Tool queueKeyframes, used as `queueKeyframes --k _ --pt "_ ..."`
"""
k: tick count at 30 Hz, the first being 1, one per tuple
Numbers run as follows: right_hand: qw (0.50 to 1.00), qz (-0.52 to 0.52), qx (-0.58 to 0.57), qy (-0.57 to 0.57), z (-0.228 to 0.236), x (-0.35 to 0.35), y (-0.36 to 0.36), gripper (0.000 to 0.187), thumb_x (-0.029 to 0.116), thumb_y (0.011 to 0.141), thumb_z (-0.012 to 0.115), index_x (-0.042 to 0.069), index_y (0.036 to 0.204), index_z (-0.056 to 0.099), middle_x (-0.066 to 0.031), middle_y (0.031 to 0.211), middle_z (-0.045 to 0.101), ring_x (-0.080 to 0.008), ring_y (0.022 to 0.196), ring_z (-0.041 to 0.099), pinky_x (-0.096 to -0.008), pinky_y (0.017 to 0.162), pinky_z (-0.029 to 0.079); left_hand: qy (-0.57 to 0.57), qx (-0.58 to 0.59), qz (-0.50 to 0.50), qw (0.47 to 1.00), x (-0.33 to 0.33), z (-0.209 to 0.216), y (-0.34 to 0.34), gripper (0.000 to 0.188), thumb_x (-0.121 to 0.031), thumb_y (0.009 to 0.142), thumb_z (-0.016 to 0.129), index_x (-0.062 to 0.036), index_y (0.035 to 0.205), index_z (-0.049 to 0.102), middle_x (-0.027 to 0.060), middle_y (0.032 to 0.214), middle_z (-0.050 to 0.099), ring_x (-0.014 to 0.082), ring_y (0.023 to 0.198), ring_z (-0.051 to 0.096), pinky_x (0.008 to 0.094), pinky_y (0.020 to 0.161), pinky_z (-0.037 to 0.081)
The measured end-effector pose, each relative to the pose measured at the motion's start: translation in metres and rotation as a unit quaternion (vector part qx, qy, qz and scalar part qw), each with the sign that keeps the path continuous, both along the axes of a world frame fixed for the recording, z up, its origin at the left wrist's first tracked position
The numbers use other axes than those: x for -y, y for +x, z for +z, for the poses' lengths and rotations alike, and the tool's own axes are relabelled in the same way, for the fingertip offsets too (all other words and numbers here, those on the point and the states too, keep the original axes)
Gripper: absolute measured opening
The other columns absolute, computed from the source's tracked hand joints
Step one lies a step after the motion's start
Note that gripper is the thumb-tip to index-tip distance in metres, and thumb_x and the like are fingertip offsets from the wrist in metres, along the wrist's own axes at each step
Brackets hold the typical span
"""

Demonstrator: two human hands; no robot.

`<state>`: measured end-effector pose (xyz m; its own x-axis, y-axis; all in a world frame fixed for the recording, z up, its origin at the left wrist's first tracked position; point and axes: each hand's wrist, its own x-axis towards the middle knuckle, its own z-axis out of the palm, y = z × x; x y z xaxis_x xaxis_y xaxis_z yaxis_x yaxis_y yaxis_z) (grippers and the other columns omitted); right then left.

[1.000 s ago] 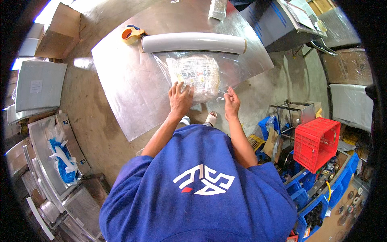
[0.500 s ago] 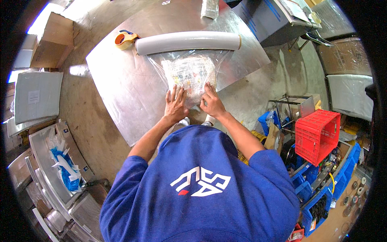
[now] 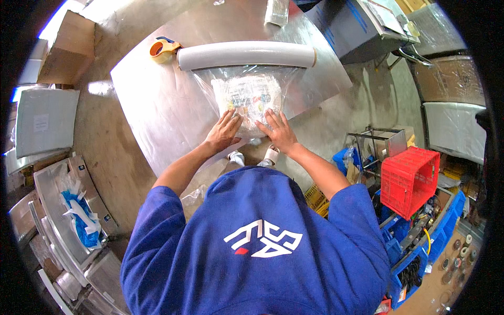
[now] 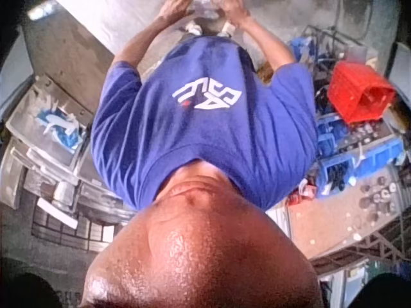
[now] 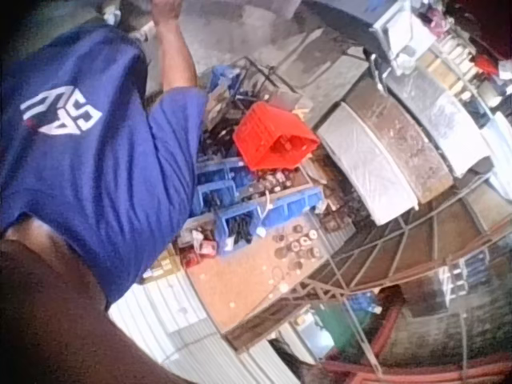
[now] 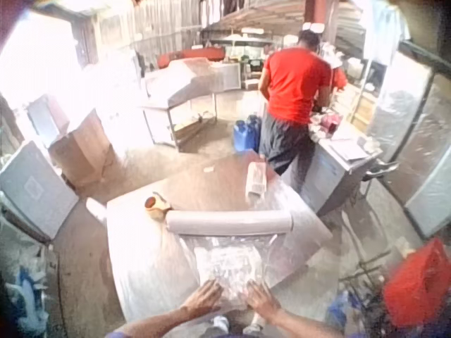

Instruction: The person wraps a small item with bubble wrap and secures it with tape. Then the person wraps the bubble-wrapped item with a roll of clear plastic wrap, smoothing and folding the edges, and secures the package with tape.

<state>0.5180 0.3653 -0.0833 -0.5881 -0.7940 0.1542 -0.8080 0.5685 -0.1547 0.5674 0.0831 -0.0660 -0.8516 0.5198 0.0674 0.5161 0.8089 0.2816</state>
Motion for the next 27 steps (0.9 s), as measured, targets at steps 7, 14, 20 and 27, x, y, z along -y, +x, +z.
queueKeyframes --k 7,14,20,27 --pt "0.999 0.015 0.034 0.020 0.031 -0.002 -0.005 0.067 0.013 0.086 0.065 0.029 0.149 0.047 -0.0149 0.147 0.049 -0.0317 0.142 0.042 -0.0624 0.117 0.027 0.019 0.039 -0.009 0.999 0.003 0.026 0.001 0.083 -0.039 0.080 0.080 0.0032 0.144 0.046 0.0189 0.144 0.049 0.0388 0.147 0.033 0.0502 0.124 0.024" --pt "0.986 0.082 0.140 0.026 0.102 -0.008 -0.022 0.083 0.021 0.070 0.081 0.026 0.147 0.051 -0.0141 0.137 0.054 -0.0338 0.134 0.048 -0.0581 0.110 0.038 0.125 0.103 -0.004 0.987 0.005 0.084 0.006 0.071 -0.033 0.086 0.075 0.0033 0.142 0.047 0.0222 0.143 0.051 0.0407 0.140 0.040 0.0506 0.121 0.030" --pt "0.939 0.148 0.310 0.007 0.171 0.007 -0.057 0.067 0.014 0.072 0.073 0.014 0.138 0.062 -0.0196 0.120 0.066 -0.0367 0.117 0.060 -0.0442 0.105 0.047 0.202 0.171 0.048 0.963 0.012 0.121 0.008 0.063 -0.040 0.089 0.069 0.0042 0.132 0.057 0.0256 0.131 0.060 0.0412 0.131 0.051 0.0488 0.110 0.040" --pt "0.859 0.089 0.494 0.104 0.213 0.050 -0.137 0.066 0.014 0.075 0.067 0.009 0.140 0.060 -0.0181 0.122 0.070 -0.0255 0.108 0.066 -0.0356 0.098 0.050 0.330 0.273 0.158 0.890 0.034 0.128 -0.046 0.056 -0.035 0.086 0.063 0.0079 0.121 0.064 0.0276 0.121 0.066 0.0368 0.112 0.064 0.0419 0.100 0.047"
